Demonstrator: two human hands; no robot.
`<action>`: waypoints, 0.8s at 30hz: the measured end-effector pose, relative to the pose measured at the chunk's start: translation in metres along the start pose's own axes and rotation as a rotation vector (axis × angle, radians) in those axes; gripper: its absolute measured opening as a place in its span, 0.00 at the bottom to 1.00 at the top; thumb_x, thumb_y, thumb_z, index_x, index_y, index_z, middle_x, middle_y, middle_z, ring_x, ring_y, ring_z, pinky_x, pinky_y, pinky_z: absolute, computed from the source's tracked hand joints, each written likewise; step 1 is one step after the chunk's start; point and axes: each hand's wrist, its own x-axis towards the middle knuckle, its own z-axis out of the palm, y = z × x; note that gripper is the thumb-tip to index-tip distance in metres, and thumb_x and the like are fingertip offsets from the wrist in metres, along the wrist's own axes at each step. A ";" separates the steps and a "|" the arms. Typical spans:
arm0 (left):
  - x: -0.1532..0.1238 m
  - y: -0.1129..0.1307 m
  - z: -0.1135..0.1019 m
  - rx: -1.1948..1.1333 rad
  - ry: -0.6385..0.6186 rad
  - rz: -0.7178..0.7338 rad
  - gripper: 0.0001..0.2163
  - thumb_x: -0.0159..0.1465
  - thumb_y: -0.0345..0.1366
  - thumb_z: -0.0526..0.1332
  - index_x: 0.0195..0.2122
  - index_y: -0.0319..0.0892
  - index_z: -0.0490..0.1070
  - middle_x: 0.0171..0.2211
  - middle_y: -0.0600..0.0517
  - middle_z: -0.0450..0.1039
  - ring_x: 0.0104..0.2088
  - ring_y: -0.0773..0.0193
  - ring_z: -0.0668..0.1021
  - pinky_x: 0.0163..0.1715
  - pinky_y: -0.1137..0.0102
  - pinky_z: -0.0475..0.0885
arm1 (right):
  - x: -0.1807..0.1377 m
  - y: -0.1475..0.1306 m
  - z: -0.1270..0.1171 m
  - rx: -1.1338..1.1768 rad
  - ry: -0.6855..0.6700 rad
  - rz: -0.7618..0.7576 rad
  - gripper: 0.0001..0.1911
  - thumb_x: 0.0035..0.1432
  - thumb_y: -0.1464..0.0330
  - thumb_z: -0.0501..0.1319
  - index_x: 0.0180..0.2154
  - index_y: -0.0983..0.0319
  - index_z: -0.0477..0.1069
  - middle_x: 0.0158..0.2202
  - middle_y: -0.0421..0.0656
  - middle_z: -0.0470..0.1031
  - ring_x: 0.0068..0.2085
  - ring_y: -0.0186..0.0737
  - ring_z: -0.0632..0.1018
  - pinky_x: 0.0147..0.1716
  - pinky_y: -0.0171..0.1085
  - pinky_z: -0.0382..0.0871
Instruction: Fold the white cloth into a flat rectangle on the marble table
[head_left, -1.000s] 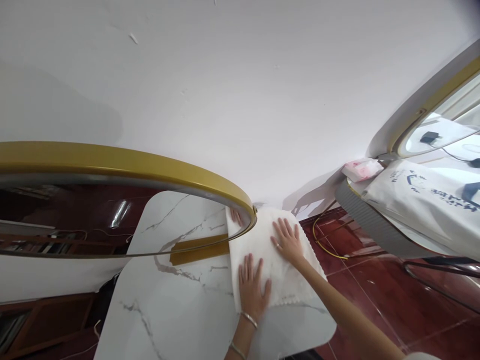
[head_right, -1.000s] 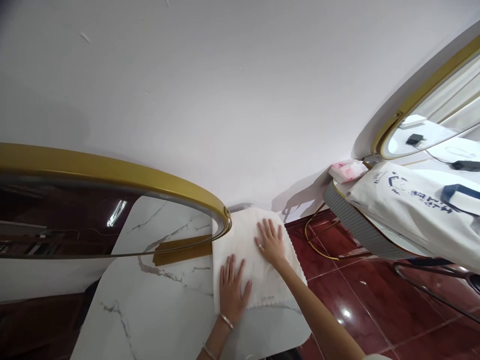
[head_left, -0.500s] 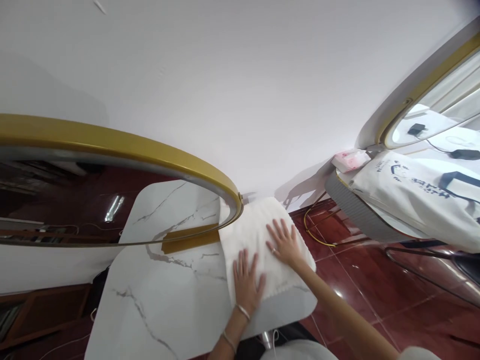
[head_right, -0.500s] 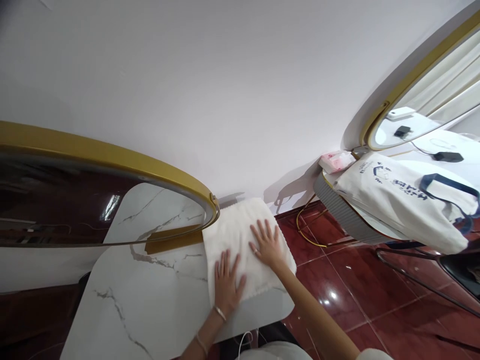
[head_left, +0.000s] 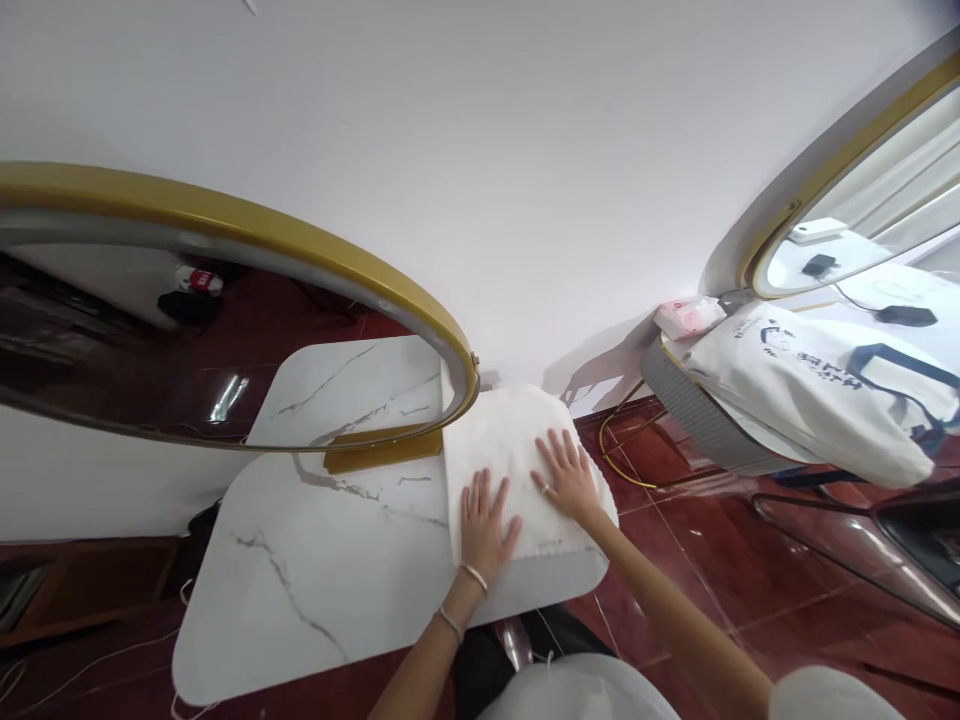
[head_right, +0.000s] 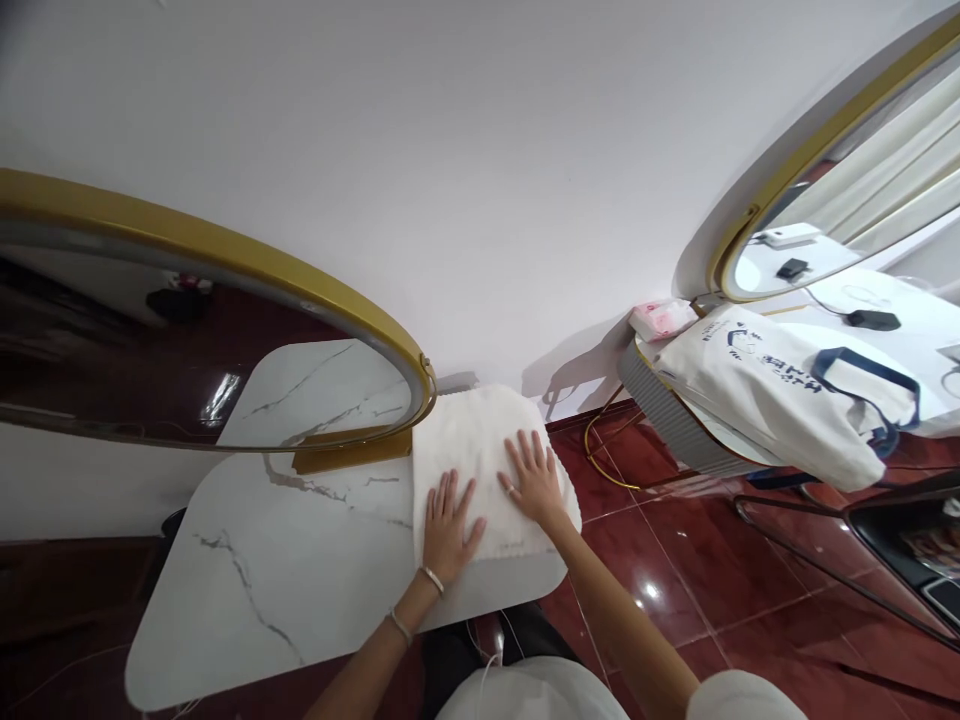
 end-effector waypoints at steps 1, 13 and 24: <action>-0.015 0.005 -0.002 0.008 -0.007 0.009 0.30 0.64 0.42 0.56 0.67 0.49 0.49 0.69 0.46 0.44 0.68 0.50 0.50 0.64 0.51 0.49 | -0.022 -0.003 -0.002 0.000 0.026 -0.016 0.34 0.66 0.55 0.45 0.68 0.56 0.37 0.70 0.45 0.41 0.69 0.54 0.41 0.62 0.57 0.44; -0.071 -0.005 -0.014 -0.127 0.180 -0.302 0.17 0.64 0.40 0.56 0.54 0.45 0.68 0.65 0.45 0.53 0.64 0.52 0.59 0.59 0.55 0.60 | -0.080 -0.042 0.001 0.073 0.125 -0.158 0.39 0.63 0.57 0.51 0.68 0.55 0.32 0.70 0.47 0.39 0.68 0.59 0.44 0.62 0.62 0.42; 0.053 -0.103 -0.033 -0.223 0.363 -0.548 0.10 0.61 0.32 0.53 0.35 0.42 0.76 0.36 0.49 0.76 0.34 0.62 0.76 0.40 0.65 0.73 | -0.078 -0.039 0.004 0.072 0.153 -0.172 0.38 0.64 0.57 0.51 0.68 0.55 0.32 0.69 0.46 0.41 0.68 0.57 0.44 0.61 0.61 0.46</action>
